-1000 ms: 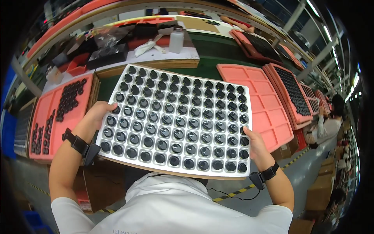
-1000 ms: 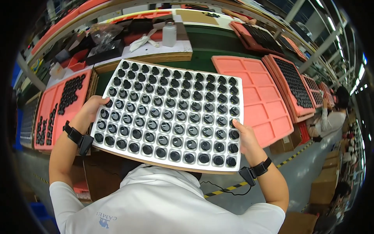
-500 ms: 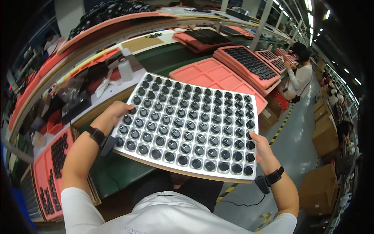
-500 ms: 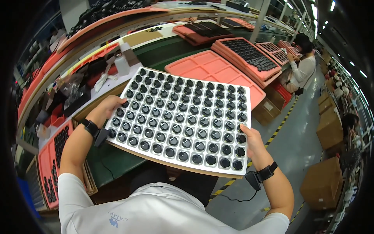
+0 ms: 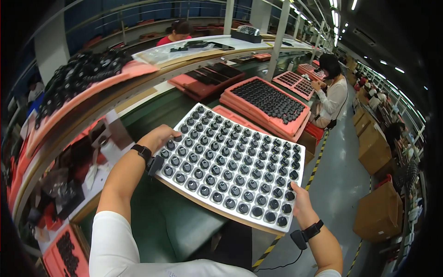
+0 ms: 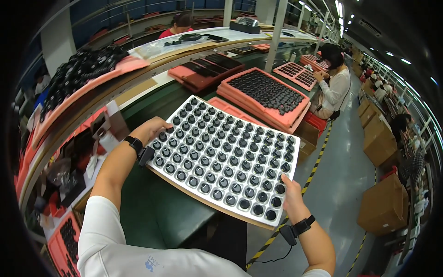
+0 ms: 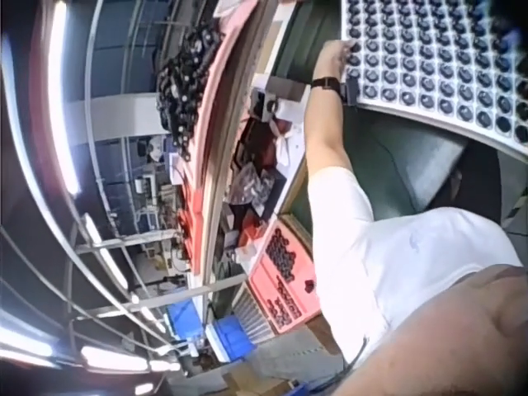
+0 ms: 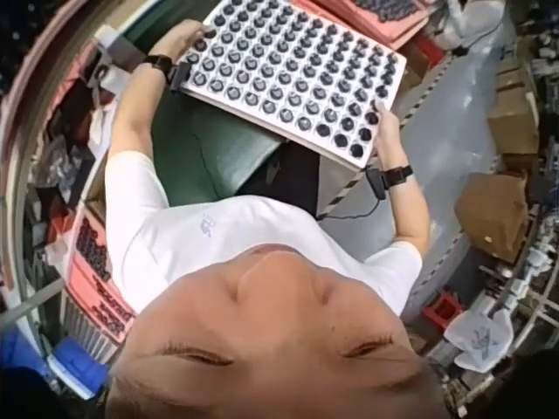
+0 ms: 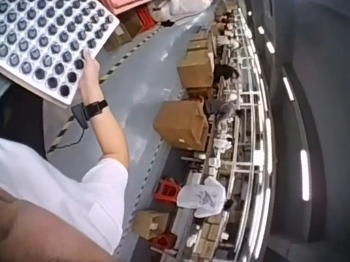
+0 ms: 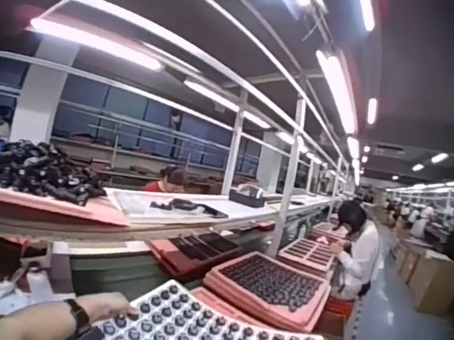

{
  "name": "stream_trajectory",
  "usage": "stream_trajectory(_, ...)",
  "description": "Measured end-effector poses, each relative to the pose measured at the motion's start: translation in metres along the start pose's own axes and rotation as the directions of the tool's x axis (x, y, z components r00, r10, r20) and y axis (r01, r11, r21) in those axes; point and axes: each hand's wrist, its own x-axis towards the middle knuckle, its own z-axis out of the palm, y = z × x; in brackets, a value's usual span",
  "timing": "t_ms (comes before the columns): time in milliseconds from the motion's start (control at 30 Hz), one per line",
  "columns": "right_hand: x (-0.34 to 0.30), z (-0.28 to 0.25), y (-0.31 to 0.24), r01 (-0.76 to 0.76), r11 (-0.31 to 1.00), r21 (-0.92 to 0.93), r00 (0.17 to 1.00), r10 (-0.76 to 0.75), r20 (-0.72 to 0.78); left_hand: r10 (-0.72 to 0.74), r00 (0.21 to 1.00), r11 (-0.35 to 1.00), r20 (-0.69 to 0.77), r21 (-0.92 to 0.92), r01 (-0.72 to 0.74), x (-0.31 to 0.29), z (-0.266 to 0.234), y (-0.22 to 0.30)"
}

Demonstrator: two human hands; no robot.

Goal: The person joins black components together by hand and places them into a tray before switching to a new tray of parts. They then move a pink foam tray aside and place a fresh tray of components onto the workspace to continue the assembly.

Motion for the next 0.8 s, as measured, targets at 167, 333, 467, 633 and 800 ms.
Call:
stream_trajectory(167,-0.002,0.014,0.007,-0.018,0.997,0.080,0.999,0.021,-0.035,0.058,0.998,0.998,-0.039,0.008,-0.057,-0.012,-0.007,-0.002)
stream_trajectory(333,0.000,0.024,0.006,0.014,0.997,0.081,1.000,-0.016,0.017,0.131,0.986,0.988,-0.103,0.094,-0.121,-0.023,-0.003,0.005)
stream_trajectory(467,-0.014,0.018,0.009,0.022,1.000,0.014,1.000,-0.022,0.004,0.112,0.984,0.987,-0.140,0.129,-0.094,-0.037,0.001,-0.004)
stream_trajectory(633,-0.018,0.003,0.002,-0.016,1.000,-0.004,1.000,0.016,0.010,0.176,0.973,0.934,-0.151,0.337,-0.117,-0.028,0.003,-0.015)
stream_trajectory(800,-0.002,-0.018,-0.003,-0.069,0.998,0.007,0.996,0.068,0.065,0.256,0.960,0.827,-0.111,0.539,-0.159,-0.033,0.010,-0.009)
